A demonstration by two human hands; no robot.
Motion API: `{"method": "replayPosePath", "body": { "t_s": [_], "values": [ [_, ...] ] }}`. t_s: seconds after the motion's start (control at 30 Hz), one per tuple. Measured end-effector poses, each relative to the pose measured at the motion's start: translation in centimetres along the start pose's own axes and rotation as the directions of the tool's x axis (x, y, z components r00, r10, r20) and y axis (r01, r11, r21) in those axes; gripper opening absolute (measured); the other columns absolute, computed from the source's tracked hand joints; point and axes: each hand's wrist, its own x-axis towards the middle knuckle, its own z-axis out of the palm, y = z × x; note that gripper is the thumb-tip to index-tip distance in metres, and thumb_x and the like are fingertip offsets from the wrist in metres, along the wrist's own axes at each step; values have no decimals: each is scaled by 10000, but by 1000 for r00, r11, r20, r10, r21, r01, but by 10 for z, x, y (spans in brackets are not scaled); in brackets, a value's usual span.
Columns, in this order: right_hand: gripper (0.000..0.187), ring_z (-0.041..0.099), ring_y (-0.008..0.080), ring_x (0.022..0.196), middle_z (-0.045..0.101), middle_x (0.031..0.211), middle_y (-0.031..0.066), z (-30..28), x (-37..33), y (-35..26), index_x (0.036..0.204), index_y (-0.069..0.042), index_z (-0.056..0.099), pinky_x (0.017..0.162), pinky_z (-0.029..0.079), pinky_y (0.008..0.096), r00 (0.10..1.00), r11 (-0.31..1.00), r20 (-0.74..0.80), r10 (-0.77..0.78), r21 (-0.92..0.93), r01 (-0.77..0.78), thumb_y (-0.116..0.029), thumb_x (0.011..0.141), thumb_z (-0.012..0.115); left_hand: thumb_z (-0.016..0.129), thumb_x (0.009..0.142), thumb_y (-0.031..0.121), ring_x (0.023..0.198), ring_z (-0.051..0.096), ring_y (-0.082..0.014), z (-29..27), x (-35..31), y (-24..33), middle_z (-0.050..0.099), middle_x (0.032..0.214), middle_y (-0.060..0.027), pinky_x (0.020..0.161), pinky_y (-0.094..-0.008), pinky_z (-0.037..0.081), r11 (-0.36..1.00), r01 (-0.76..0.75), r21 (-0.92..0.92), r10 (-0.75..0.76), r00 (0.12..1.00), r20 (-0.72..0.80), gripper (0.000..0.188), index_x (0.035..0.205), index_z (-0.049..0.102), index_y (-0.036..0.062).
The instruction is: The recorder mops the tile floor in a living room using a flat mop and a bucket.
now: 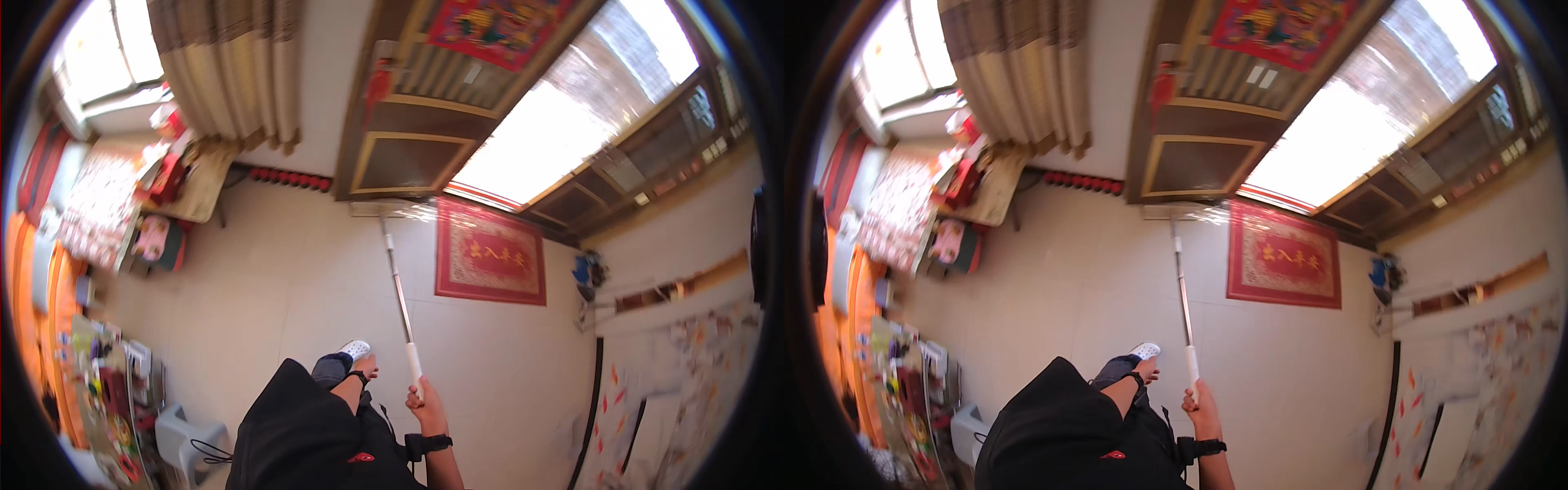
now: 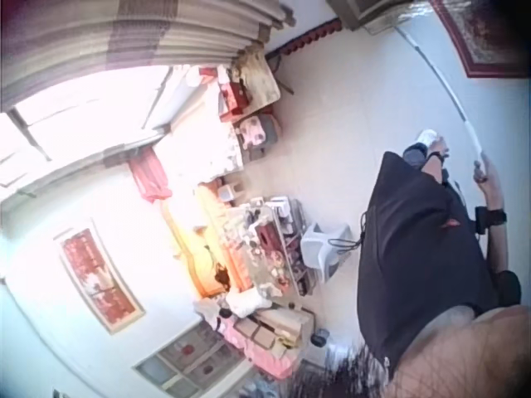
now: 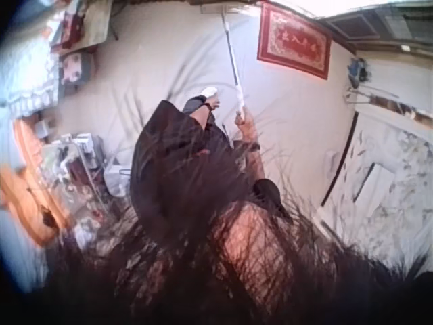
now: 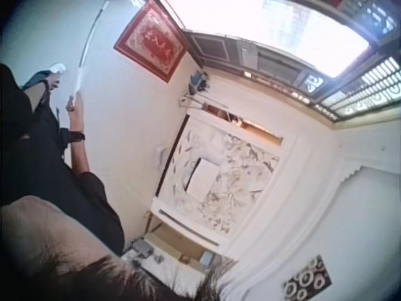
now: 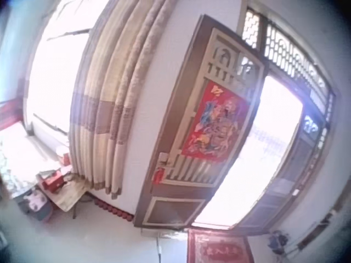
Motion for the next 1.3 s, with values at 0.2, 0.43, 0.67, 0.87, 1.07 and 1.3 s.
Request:
{"method": "replayPosePath", "body": {
  "t_s": [0.2, 0.43, 0.67, 0.87, 1.07, 1.3],
  "values": [
    [223, 294, 54, 389, 443, 639, 10, -66, -84, 77, 993, -99, 398, 389, 281, 182, 999, 993, 42, -14, 114, 9, -287, 879, 435, 243, 820, 586, 813, 557, -230, 15, 6, -8, 564, 1016, -86, 642, -368, 404, 988, -108, 111, 84, 977, 198, 639, 1230, 364, 111],
    [347, 342, 27, 407, 497, 599, -11, -119, -216, 208, 1116, -78, 520, 354, 255, 173, 911, 963, -335, -240, -200, 180, -308, 862, 461, 369, 821, 509, 802, 535, -225, 18, -16, -94, 536, 955, -53, 633, -353, 407, 877, -112, 468, 6, 975, 222, 457, 1061, 436, 126],
    [308, 385, 40, 400, 581, 601, 33, -97, -251, 250, 1023, -78, 566, 371, 301, 181, 748, 953, -590, -303, -193, 233, -316, 841, 495, 486, 794, 338, 615, 532, -280, 46, 11, -150, 484, 752, -106, 430, -324, 406, 960, 154, 234, -162, 987, 14, 270, 925, 393, 120],
    [258, 560, 115, 448, 614, 605, 77, -104, -247, 217, 873, -42, 606, 409, 416, 216, 616, 948, -727, -303, -297, 116, -283, 806, 546, 344, 735, 32, 573, 483, -249, 60, 12, -133, 453, 674, -136, 543, -390, 459, 864, 130, 486, -249, 950, 188, 93, 780, 416, -6],
    [199, 542, 97, 461, 586, 549, 62, -142, -220, 171, 770, -32, 594, 444, 412, 224, -76, 776, -823, -563, -559, 293, -226, 791, 554, 369, 812, 79, 619, 491, -254, 83, 31, -112, 430, 752, -112, 633, -451, 473, 933, 316, 173, -354, 894, 275, 145, 944, 326, 37],
    [154, 479, 94, 454, 492, 548, 43, -84, -218, 25, 692, -7, 495, 447, 386, 216, -105, 580, -836, -539, -459, 673, -89, 822, 489, 346, 758, 47, 446, 413, -141, 119, 97, 0, 399, 523, -28, 422, -253, 386, 966, 258, -14, -253, 955, 156, 141, 629, 398, 64]
  ]
}}
